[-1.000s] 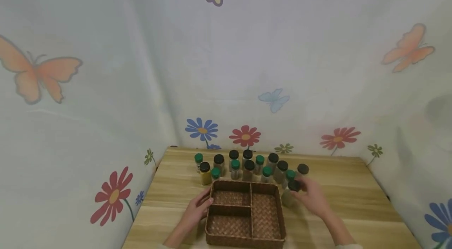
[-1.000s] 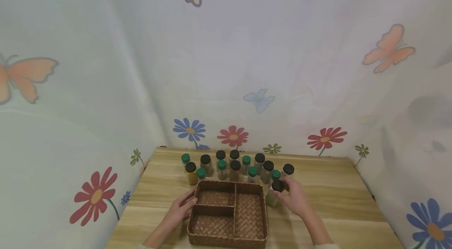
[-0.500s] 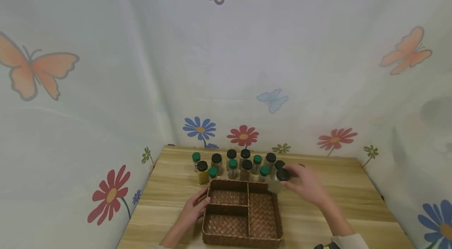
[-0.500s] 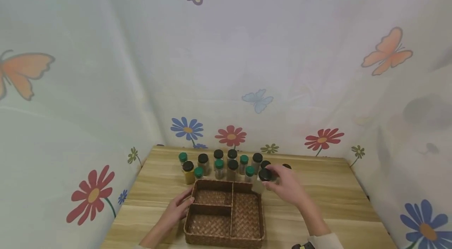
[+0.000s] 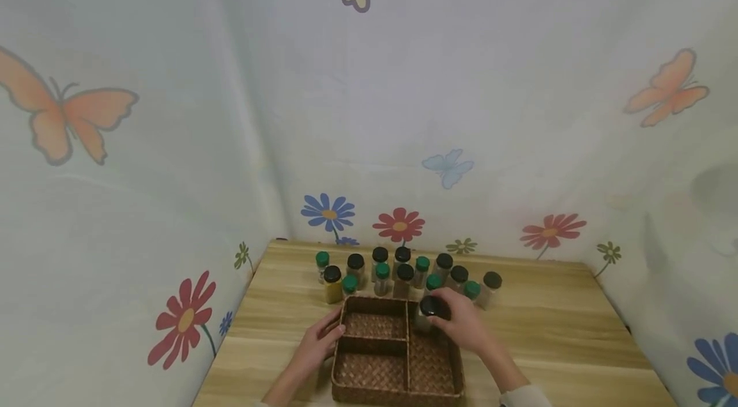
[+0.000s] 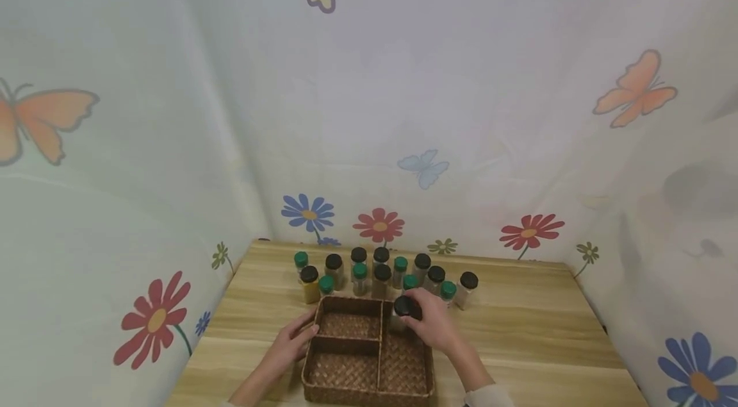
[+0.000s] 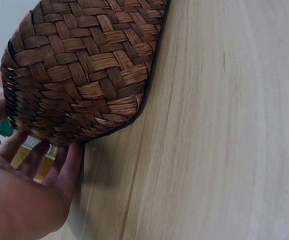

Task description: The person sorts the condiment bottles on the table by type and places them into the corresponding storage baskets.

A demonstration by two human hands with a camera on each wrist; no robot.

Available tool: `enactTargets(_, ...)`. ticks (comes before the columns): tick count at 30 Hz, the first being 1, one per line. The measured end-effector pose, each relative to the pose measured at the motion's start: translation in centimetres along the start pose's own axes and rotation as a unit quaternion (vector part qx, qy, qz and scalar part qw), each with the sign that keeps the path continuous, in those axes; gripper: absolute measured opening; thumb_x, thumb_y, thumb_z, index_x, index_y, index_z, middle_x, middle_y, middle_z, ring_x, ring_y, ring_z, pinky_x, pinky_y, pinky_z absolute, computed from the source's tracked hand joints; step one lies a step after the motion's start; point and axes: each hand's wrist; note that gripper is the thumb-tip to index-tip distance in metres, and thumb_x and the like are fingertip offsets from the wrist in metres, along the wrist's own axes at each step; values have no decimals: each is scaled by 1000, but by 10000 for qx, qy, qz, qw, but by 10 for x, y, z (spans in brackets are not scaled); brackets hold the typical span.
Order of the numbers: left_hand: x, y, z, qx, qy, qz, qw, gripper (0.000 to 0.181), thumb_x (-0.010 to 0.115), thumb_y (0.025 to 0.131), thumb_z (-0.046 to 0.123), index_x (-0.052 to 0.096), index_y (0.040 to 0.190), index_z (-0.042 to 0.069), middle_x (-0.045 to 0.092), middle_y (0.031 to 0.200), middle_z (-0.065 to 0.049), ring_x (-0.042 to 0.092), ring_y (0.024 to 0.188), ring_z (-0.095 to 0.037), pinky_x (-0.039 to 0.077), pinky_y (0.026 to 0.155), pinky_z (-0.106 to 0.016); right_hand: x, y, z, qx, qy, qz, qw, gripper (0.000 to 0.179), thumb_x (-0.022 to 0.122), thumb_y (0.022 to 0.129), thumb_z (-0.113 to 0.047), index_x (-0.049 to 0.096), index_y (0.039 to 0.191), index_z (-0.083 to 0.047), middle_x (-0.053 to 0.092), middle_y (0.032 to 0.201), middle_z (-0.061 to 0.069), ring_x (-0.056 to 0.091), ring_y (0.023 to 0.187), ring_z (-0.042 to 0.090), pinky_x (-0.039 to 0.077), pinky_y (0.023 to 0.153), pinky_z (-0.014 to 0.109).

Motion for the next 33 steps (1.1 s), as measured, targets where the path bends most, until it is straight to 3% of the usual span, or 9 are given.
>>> enactTargets(10,0,0,-3,-22,-93,-19,10000,61,55,112,19,31,165,-1,34,162,-37,52,138,-50,58,100,-48,25,3,-2,-166,-209,-33,9996,42,87,90,-17,69,126,-4,71,121,9,69,111,31,57,93,52)
enactTargets(16,-1,2,-3,14,-156,-91,9998,63,55,112,19,28,164,-5,33,160,-40,52,137,-52,58,98,-49,37,0,-1,-68,-58,330,9994,44,84,92,-14,67,131,-5,68,125,10,66,115,31,55,96,54)
enactTargets(23,-4,3,-3,64,-214,-106,9997,62,55,112,16,28,166,-1,31,164,-36,48,141,-51,58,100,-47,53,-5,5,-533,-430,936,9933,50,83,92,-12,63,137,-3,68,127,14,65,118,31,55,97,55)
enactTargets(33,-3,5,-6,86,-200,-160,9996,62,55,112,16,29,166,0,30,164,-35,47,142,-51,57,101,-48,51,-10,6,-7,193,772,9968,52,82,94,-13,64,142,-7,67,132,9,64,123,31,53,102,56)
Point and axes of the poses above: each hand's wrist, its own y-axis towards the middle knuckle, its own x-axis out of the palm, z = x × y
